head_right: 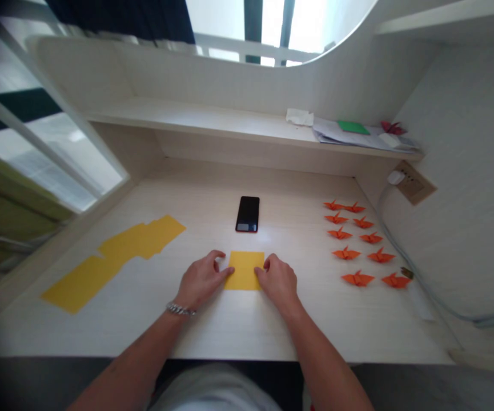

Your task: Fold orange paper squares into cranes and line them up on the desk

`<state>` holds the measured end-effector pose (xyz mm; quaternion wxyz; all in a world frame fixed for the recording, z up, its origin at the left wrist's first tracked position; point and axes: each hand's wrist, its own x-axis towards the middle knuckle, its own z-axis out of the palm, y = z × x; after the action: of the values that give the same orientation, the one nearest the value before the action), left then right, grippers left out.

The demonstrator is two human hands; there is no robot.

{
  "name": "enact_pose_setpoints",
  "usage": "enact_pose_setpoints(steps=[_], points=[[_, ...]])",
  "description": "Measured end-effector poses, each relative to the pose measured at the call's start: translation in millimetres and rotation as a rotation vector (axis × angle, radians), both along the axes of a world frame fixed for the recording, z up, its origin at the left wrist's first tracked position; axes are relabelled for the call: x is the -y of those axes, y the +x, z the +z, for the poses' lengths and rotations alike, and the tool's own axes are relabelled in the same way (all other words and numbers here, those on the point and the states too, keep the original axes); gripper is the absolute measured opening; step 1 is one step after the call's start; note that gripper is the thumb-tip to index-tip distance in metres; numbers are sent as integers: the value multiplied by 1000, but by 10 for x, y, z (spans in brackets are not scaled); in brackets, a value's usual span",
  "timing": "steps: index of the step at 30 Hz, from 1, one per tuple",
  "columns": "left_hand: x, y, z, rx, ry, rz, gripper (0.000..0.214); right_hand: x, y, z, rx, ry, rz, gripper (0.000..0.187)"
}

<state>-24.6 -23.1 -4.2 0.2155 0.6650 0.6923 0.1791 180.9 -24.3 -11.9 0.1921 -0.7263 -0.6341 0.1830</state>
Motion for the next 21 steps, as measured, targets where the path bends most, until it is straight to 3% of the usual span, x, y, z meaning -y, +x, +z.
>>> enact_pose_setpoints(steps=[5, 10, 14, 21], points=[[-82, -127, -15, 10, 77, -60, 34, 45, 158, 60, -59, 74, 164, 16], [-235, -56, -29, -44, 222, -264, 47, 169, 191, 68, 25, 84, 333, 28], [-362, 77, -27, -98, 148, -287, 54, 206, 123, 55, 139, 45, 333, 28], [-446, 175, -65, 67, 32, -276, 33, 176, 119, 108, 144, -8, 352, 29]])
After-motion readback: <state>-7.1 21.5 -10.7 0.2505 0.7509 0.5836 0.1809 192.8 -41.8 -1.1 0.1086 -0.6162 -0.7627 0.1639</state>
